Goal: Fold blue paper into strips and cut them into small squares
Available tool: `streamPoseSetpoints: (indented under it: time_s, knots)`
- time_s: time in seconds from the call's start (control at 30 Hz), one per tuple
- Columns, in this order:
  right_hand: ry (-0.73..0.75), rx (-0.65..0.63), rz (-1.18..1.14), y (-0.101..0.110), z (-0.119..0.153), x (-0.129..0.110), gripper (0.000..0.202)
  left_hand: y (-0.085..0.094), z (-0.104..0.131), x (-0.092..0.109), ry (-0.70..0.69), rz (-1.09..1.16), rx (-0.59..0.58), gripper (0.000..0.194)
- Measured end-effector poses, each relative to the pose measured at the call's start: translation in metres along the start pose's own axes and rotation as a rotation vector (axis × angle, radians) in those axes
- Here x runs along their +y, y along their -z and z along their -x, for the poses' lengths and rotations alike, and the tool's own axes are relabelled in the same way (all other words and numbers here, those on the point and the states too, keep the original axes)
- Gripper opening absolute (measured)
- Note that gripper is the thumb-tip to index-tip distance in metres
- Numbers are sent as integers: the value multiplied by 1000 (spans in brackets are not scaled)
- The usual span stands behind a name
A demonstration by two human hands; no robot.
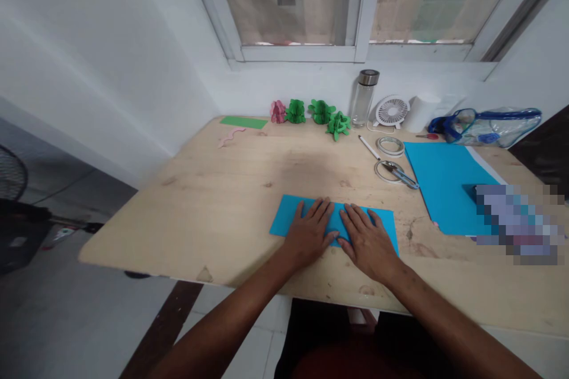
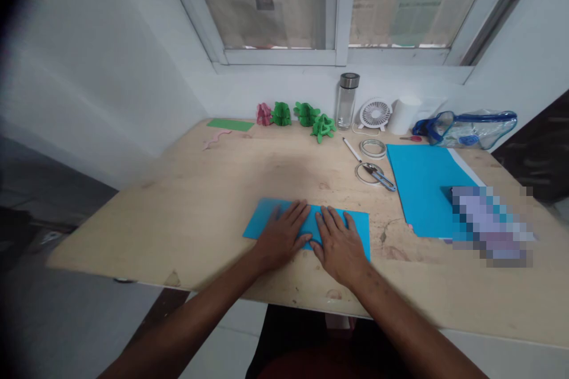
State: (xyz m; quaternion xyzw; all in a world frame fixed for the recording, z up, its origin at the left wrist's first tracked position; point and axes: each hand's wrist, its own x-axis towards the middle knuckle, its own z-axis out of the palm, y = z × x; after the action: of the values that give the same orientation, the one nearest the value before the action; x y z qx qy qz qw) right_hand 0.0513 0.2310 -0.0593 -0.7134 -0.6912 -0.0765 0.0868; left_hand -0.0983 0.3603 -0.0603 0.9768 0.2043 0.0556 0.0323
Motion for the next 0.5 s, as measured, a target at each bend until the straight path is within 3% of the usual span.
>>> streamPoseSetpoints:
  time_s: [0.3, 0.5]
  knots:
    - [-50, 42, 45, 4, 19, 21, 68, 10, 21, -46, 331, -83, -20, 66]
    - [-139, 61, 69, 12, 39, 44, 65, 15, 27, -53, 435, -74, 24, 63]
